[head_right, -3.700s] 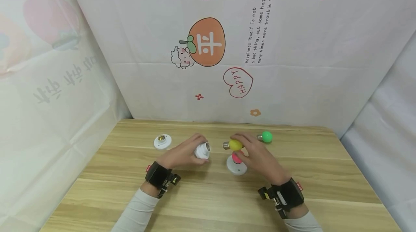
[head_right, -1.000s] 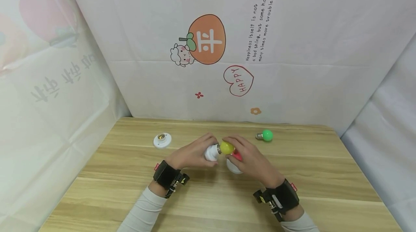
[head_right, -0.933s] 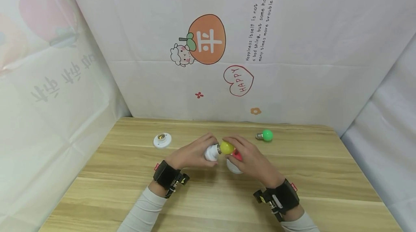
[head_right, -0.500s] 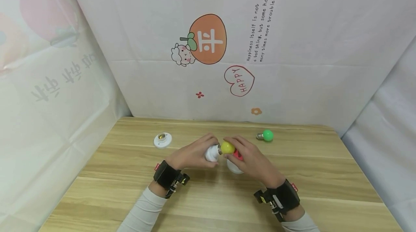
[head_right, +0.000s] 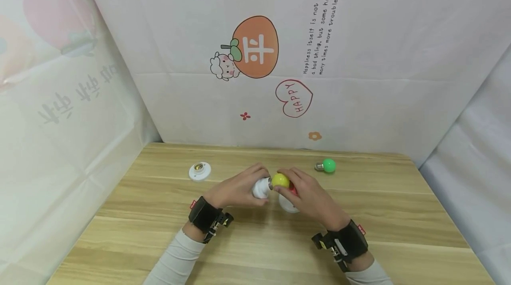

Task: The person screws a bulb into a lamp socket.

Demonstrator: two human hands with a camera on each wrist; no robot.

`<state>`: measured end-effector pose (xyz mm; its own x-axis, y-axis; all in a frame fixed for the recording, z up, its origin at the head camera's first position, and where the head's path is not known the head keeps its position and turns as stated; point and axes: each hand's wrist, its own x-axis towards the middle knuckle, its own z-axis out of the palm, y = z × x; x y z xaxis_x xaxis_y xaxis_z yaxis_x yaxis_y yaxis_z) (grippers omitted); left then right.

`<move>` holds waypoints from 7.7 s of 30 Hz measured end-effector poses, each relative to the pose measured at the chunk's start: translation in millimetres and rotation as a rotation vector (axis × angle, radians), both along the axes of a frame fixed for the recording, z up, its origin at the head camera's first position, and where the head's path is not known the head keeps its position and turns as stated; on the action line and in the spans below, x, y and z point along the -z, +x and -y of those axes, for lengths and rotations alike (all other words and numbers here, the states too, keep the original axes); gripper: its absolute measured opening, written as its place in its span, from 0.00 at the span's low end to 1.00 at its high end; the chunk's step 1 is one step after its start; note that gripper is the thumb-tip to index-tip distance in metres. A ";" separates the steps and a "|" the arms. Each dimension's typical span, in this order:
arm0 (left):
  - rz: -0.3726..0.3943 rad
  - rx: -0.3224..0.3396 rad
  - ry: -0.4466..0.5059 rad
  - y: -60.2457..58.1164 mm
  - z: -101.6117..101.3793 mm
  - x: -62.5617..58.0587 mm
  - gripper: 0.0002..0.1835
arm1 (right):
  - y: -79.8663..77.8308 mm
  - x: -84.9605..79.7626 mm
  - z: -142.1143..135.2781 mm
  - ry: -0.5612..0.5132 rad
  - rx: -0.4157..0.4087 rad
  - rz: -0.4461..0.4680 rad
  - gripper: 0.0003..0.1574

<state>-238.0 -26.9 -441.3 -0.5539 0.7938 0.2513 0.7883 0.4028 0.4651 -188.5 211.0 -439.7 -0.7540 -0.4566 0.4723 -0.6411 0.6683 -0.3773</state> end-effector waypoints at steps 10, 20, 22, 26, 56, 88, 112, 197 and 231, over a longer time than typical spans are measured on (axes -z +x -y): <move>-0.012 -0.013 -0.018 0.6 -0.2 -0.9 0.24 | -0.2 -0.8 -0.7 0.000 0.007 0.031 0.30; -0.019 -0.015 -0.024 0.9 0.0 -2.1 0.23 | -1.7 -2.4 0.8 -0.053 -0.072 0.005 0.30; -0.011 -0.017 -0.021 1.5 0.1 -2.5 0.23 | -0.9 -2.9 1.4 -0.063 -0.084 0.000 0.30; -0.001 -0.025 -0.018 1.8 1.1 -3.0 0.23 | 0.3 -4.1 2.0 -0.056 -0.082 -0.002 0.32; -0.007 -0.011 0.007 5.5 0.5 -5.6 0.24 | 5.8 -9.0 -0.7 -0.039 -0.067 0.005 0.30; -0.027 -0.004 -0.011 8.2 -0.7 -4.6 0.24 | 3.8 -3.2 -2.6 -0.044 -0.067 0.011 0.35; -0.016 -0.022 -0.005 9.6 0.8 -6.6 0.23 | 5.2 -6.0 -2.8 -0.048 -0.112 -0.013 0.35; -0.088 0.018 0.008 13.4 -1.2 -11.6 0.22 | 10.9 -10.0 -3.8 -0.063 -0.091 0.030 0.31; -0.068 0.007 0.011 13.8 0.1 -11.7 0.22 | 10.9 -9.1 0.2 -0.056 -0.131 -0.115 0.36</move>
